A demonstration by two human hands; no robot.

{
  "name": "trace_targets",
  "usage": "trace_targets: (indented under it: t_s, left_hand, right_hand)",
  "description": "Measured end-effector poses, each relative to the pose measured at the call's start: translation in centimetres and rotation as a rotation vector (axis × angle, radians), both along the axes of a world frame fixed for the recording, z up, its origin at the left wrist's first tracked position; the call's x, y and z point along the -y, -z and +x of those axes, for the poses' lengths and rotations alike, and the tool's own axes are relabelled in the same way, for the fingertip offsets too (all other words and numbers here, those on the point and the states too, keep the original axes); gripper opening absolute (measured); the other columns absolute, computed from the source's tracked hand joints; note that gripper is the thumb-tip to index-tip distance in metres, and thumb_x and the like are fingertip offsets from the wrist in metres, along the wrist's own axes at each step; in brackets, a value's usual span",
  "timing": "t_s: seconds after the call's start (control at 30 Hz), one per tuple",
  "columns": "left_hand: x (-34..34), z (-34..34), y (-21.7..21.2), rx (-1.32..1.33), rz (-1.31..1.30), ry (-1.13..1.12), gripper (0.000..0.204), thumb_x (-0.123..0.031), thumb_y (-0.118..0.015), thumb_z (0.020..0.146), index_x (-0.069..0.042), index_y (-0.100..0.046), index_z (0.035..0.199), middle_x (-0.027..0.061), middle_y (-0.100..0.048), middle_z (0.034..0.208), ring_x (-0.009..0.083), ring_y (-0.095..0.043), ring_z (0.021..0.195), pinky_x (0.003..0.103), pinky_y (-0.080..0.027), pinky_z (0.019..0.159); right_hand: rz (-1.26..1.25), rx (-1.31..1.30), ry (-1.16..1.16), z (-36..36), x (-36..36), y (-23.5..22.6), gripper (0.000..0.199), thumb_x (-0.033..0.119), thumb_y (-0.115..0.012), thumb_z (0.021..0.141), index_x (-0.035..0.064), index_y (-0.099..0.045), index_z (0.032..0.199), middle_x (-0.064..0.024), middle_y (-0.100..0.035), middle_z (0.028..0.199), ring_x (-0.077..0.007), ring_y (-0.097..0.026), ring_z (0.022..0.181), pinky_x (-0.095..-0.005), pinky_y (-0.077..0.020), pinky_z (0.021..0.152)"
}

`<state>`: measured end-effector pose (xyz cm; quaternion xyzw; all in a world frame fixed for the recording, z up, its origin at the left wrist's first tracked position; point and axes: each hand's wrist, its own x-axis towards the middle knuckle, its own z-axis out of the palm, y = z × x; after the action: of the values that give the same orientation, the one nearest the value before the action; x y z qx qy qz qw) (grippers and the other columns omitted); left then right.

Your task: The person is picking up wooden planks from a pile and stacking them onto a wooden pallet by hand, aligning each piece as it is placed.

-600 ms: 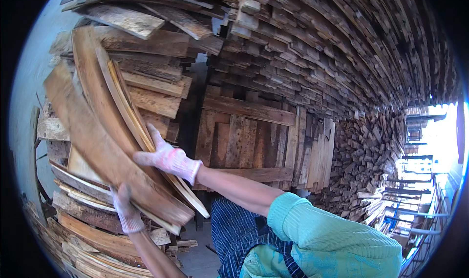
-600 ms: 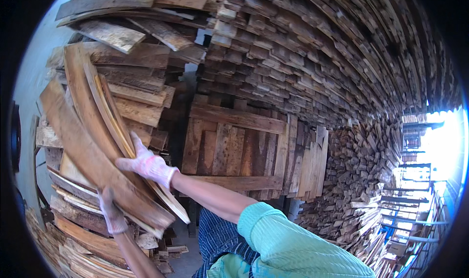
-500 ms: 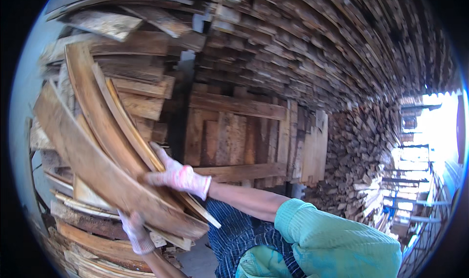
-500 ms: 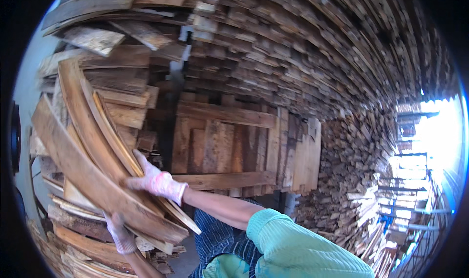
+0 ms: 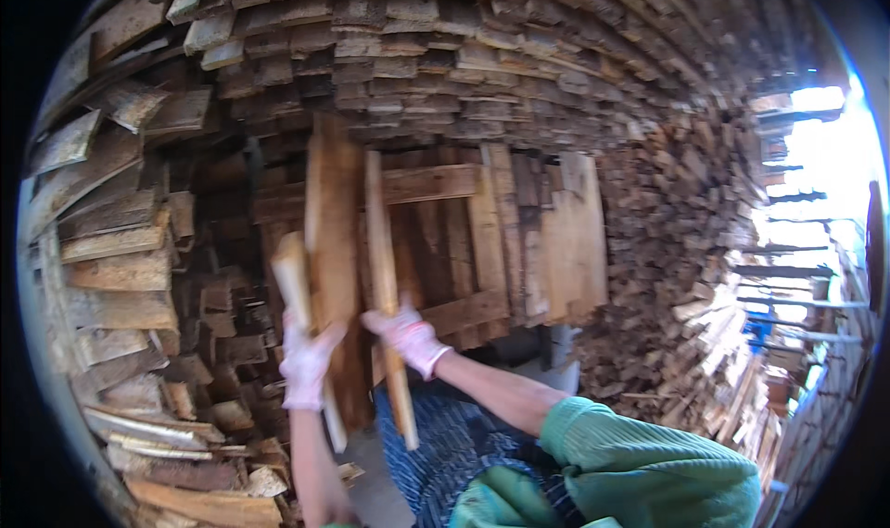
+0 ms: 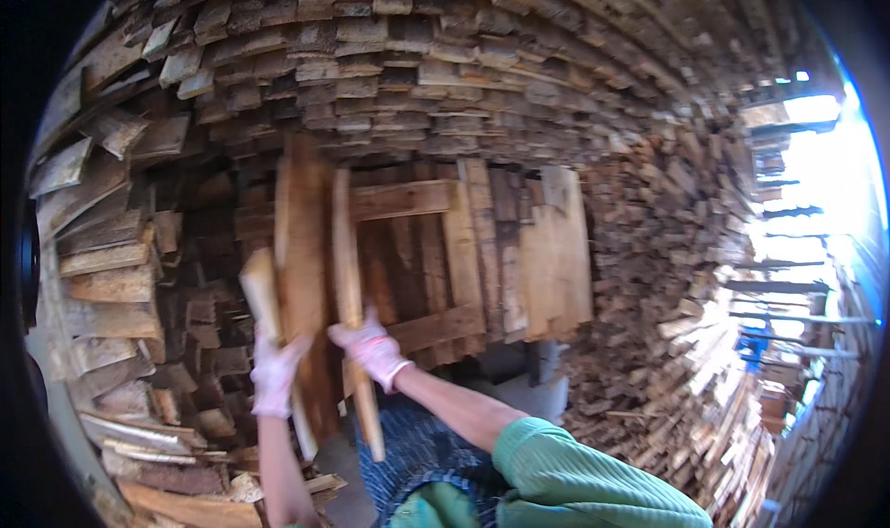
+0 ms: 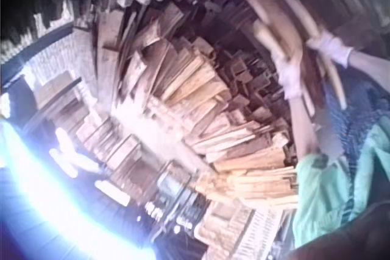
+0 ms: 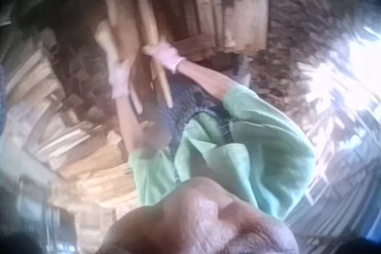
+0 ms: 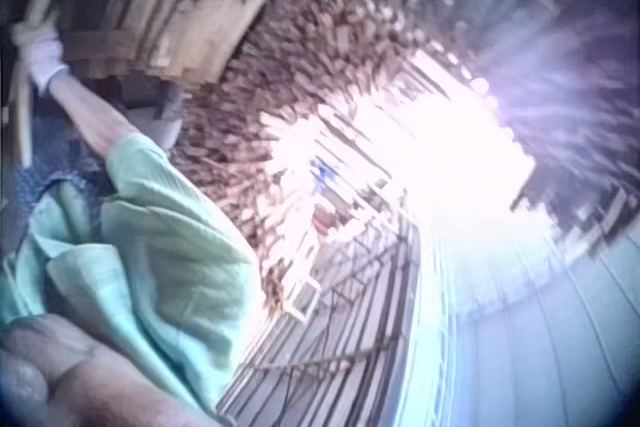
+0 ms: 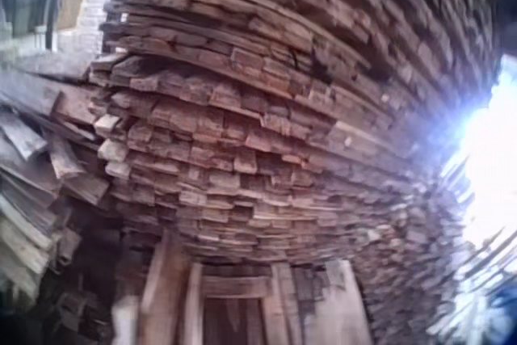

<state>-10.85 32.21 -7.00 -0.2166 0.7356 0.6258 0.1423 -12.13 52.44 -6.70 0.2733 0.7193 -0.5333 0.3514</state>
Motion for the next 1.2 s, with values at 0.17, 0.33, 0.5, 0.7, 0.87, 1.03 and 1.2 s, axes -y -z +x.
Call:
trace_targets:
  t_s: [0.17, 0.33, 0.5, 0.7, 0.87, 1.03, 1.2]
  left_hand:
    - [-6.3, -4.4, 3.7, 0.498, -0.874, 0.374, 0.102, -0.035, -0.08, 0.08, -0.014, -0.02, 0.159, 0.0248, -0.044, 0.144, 0.0408, -0.049, 0.133, 0.057, -0.042, 0.108]
    - [-4.0, -2.3, 6.7, 0.244, -0.629, 0.205, 0.096, -0.021, -0.079, 0.08, -0.016, -0.022, 0.158, 0.0246, -0.04, 0.145, 0.0404, -0.05, 0.13, 0.047, -0.045, 0.11]
    - [-2.0, -4.5, 5.8, 0.263, -0.596, 0.127, 0.091, 0.002, -0.076, 0.076, -0.013, -0.03, 0.153, 0.0192, -0.048, 0.14, 0.0297, -0.057, 0.122, 0.035, -0.05, 0.105]
    - [-2.8, -10.5, -1.2, 0.545, -0.394, -0.004, 0.096, -0.003, -0.077, 0.082, -0.011, -0.02, 0.159, 0.0245, -0.059, 0.137, 0.0328, -0.062, 0.122, 0.039, -0.052, 0.106]
    - [-3.6, -11.6, 4.2, 0.721, -0.503, 0.398, 0.12, -0.047, -0.075, 0.085, -0.004, 0.006, 0.162, 0.0297, -0.017, 0.165, 0.0386, -0.03, 0.15, 0.042, -0.028, 0.125]
    - [-2.3, -11.1, 4.5, 0.645, -0.374, 0.385, 0.129, -0.048, -0.079, 0.079, -0.007, 0.011, 0.162, 0.0302, -0.04, 0.155, 0.0345, -0.042, 0.145, 0.037, -0.033, 0.121]
    - [2.9, -8.3, 6.9, 0.569, -0.22, 0.131, 0.109, -0.017, -0.071, 0.086, -0.01, 0.005, 0.164, 0.0211, -0.062, 0.132, 0.0268, -0.063, 0.112, 0.033, -0.049, 0.101]
  right_hand:
    - [0.087, 0.03, -0.044, 0.5, -10.0, 3.5, 0.104, 0.037, -0.078, 0.085, -0.0097, -0.017, 0.156, -0.0211, -0.067, 0.12, -0.0312, -0.066, 0.107, -0.0317, -0.0525, 0.098]
    - [0.452, -0.079, -0.203, 2.0, -15.4, 2.4, 0.108, 0.037, -0.077, 0.087, 0.0096, -0.006, 0.164, -0.0339, -0.039, 0.151, -0.0443, -0.042, 0.141, -0.0467, -0.038, 0.118]
    - [0.643, -0.023, -0.447, -1.3, -16.6, 5.0, 0.104, 0.043, -0.072, 0.091, 0.0147, -0.004, 0.164, -0.0305, -0.05, 0.136, -0.0467, -0.056, 0.123, -0.0509, -0.0454, 0.109]
    - [0.77, -0.097, -0.399, -2.1, -17.1, 5.2, 0.1, 0.051, -0.07, 0.088, 0.0168, -0.014, 0.163, -0.0308, -0.051, 0.133, -0.0474, -0.054, 0.123, -0.0547, -0.0445, 0.105]
    - [0.94, -0.093, -0.574, -5.0, -13.2, 7.0, 0.101, 0.052, -0.07, 0.089, 0.0203, -0.01, 0.164, -0.0313, -0.042, 0.143, -0.0464, -0.052, 0.125, -0.0563, -0.0434, 0.106]
    - [0.974, -0.149, -0.588, -6.0, -12.9, 7.0, 0.097, 0.048, -0.069, 0.091, 0.0174, -0.014, 0.164, -0.0334, -0.033, 0.151, -0.0474, -0.048, 0.13, -0.0574, -0.0429, 0.106]
    - [0.624, -0.256, -0.555, -6.4, -2.0, 3.0, 0.106, 0.06, -0.068, 0.088, 0.0135, -0.011, 0.165, -0.0387, -0.025, 0.155, -0.0523, -0.041, 0.137, -0.0558, -0.0387, 0.114]
